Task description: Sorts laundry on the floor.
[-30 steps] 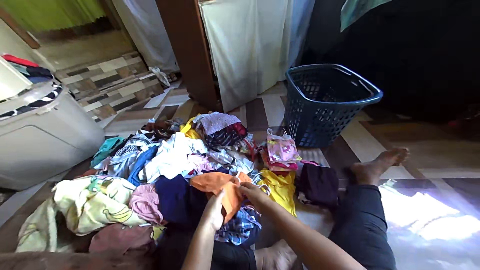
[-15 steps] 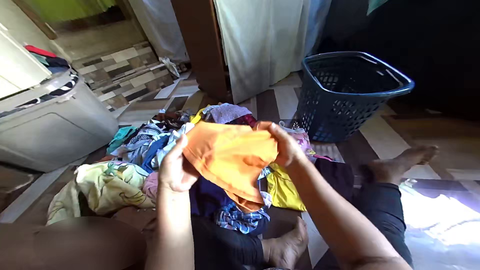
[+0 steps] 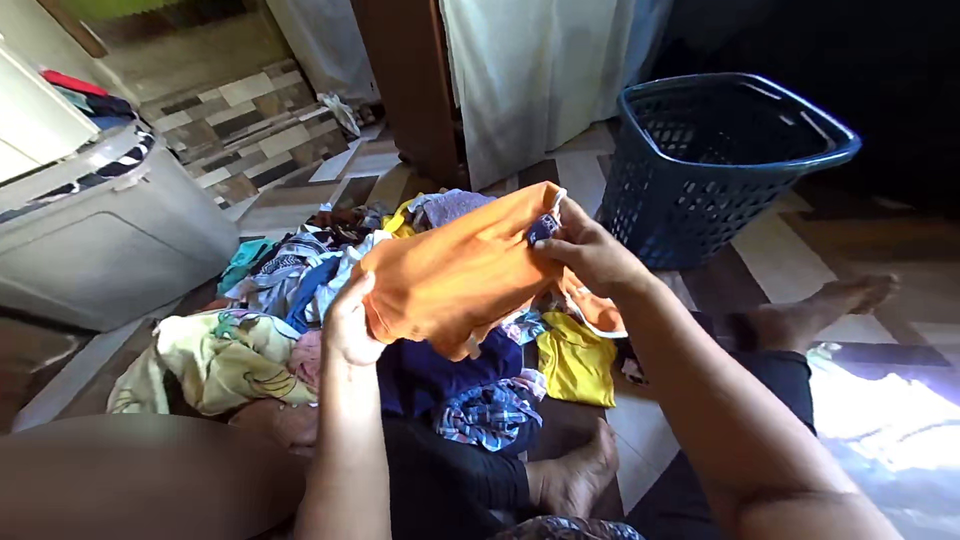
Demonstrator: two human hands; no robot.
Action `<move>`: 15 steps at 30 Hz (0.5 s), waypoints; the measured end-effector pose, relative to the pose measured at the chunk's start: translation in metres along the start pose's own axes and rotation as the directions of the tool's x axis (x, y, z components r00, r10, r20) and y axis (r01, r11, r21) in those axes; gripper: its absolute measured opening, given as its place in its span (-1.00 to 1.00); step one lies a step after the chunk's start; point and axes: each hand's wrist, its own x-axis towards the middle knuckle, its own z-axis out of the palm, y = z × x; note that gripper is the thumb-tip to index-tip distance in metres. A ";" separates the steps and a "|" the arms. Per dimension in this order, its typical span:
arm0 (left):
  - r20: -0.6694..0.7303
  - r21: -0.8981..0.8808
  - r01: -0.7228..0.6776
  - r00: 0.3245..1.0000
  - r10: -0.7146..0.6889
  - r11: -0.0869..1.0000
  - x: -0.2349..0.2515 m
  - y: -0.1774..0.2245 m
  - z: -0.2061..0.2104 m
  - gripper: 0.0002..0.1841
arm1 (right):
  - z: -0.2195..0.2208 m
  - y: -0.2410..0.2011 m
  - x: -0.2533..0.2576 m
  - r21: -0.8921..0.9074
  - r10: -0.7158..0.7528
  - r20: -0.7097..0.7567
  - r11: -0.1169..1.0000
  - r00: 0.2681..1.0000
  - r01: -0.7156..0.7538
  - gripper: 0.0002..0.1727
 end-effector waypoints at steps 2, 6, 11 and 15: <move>-0.024 0.103 -0.007 1.000 0.010 0.995 0.000 0.012 0.006 -0.63 | -0.004 -0.020 -0.009 -0.015 0.051 -0.070 0.999 0.996 -0.052 -0.32; -0.020 0.294 -0.024 0.999 0.031 0.955 -0.008 0.032 0.015 -0.63 | -0.010 -0.036 -0.028 0.047 0.164 -0.044 0.986 0.985 -0.162 -0.63; -0.072 0.278 -0.131 0.985 0.157 0.952 -0.004 0.047 0.013 -0.61 | -0.014 -0.039 -0.025 0.227 0.177 0.139 0.952 0.974 -0.205 -0.53; 0.083 0.126 -0.336 0.941 0.328 0.933 0.032 0.038 -0.007 -0.41 | 0.005 -0.023 0.001 0.413 0.087 0.078 0.904 0.993 -0.112 -0.64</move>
